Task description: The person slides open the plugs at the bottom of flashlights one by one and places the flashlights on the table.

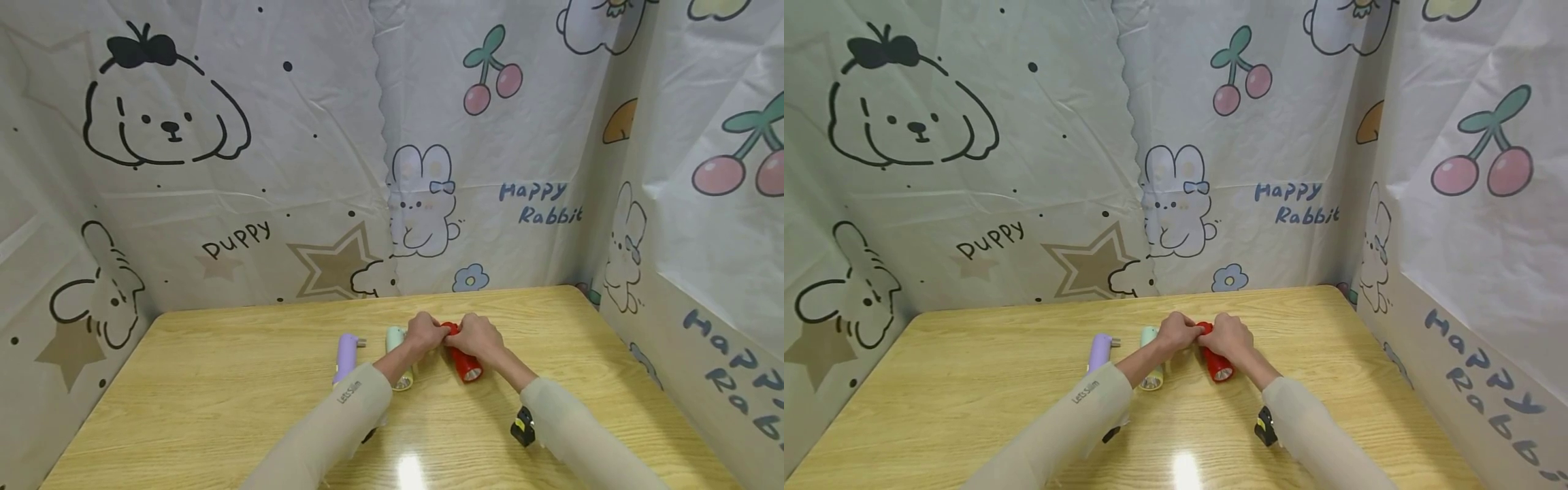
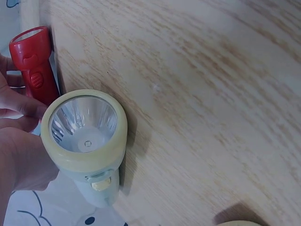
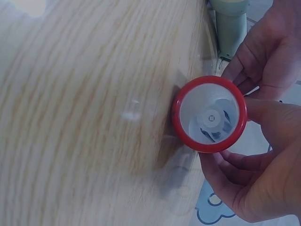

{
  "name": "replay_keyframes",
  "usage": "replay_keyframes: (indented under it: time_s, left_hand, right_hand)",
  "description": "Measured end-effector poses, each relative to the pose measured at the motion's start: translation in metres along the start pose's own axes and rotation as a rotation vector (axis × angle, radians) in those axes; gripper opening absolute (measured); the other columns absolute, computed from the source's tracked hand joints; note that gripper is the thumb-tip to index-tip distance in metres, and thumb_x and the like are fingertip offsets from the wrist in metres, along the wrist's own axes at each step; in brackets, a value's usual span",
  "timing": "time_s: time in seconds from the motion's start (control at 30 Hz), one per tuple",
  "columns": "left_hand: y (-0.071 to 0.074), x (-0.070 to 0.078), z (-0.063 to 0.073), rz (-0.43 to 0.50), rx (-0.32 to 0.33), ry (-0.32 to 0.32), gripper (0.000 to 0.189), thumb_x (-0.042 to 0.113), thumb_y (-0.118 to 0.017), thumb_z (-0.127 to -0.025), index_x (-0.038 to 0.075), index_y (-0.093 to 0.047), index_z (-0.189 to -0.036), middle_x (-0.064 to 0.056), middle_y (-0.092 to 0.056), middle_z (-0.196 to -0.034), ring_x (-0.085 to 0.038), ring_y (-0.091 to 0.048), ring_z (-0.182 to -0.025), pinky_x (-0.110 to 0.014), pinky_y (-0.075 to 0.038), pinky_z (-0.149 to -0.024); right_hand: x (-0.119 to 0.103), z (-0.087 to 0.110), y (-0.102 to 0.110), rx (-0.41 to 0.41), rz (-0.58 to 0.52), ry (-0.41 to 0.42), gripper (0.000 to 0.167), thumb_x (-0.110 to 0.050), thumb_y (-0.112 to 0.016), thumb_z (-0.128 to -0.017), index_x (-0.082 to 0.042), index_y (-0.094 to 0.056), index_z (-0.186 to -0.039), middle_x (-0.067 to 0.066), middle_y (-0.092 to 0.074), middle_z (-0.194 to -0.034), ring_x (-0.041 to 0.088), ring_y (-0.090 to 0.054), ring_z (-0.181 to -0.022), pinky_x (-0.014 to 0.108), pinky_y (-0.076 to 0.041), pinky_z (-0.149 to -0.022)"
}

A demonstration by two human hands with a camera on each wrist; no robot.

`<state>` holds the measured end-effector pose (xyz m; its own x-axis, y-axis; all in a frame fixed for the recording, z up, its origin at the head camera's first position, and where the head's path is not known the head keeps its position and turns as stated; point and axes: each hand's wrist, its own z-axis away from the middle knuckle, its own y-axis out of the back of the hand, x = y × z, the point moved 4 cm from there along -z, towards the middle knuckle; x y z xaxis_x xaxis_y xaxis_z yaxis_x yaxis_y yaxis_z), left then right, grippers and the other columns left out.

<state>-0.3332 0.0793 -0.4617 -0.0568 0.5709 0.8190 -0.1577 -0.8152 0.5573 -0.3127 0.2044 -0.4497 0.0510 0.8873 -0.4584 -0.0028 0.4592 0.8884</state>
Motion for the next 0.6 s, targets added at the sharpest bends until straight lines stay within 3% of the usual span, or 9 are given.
replay_keyframes:
  time_s: [0.27, 0.4, 0.5, 0.6]
  left_hand:
    - [0.005, 0.001, 0.000, -0.010, -0.003, -0.006, 0.043, 0.014, -0.072, -0.091, 0.011, -0.047, -0.055, 0.003, -0.039, -0.051, -0.009, -0.036, -0.046, -0.020, -0.027, -0.041]
    - [0.007, 0.002, -0.001, 0.010, -0.008, -0.018, 0.048, 0.014, -0.072, -0.091, 0.014, -0.041, -0.053, 0.005, -0.033, -0.048, -0.009, -0.033, -0.043, -0.020, -0.025, -0.039]
    - [0.008, 0.003, -0.001, 0.028, -0.014, -0.010, 0.040, 0.013, -0.071, -0.091, 0.009, -0.047, -0.060, 0.002, -0.037, -0.053, -0.010, -0.035, -0.045, -0.020, -0.027, -0.040]
    - [0.010, 0.004, 0.001, 0.041, -0.011, 0.001, 0.019, 0.015, -0.072, -0.092, 0.000, -0.065, -0.082, -0.002, -0.050, -0.067, -0.010, -0.044, -0.050, -0.019, -0.035, -0.043]
  right_hand:
    - [0.002, -0.001, 0.002, -0.007, 0.006, -0.006, 0.048, -0.037, -0.080, -0.081, -0.012, -0.049, -0.055, -0.001, -0.050, -0.051, 0.014, -0.051, -0.047, 0.024, -0.039, -0.042]
    - [0.002, -0.001, 0.005, -0.006, 0.005, -0.004, 0.051, -0.039, -0.079, -0.083, -0.013, -0.046, -0.053, -0.003, -0.043, -0.048, 0.012, -0.047, -0.044, 0.023, -0.033, -0.040]
    - [0.002, -0.001, 0.008, -0.012, 0.014, -0.012, 0.052, -0.041, -0.077, -0.085, -0.014, -0.045, -0.052, -0.004, -0.041, -0.047, 0.011, -0.044, -0.044, 0.023, -0.030, -0.040]
    - [0.001, -0.001, 0.011, -0.013, 0.031, -0.025, 0.054, -0.044, -0.075, -0.085, -0.014, -0.045, -0.052, -0.005, -0.038, -0.047, 0.012, -0.042, -0.044, 0.025, -0.028, -0.042]
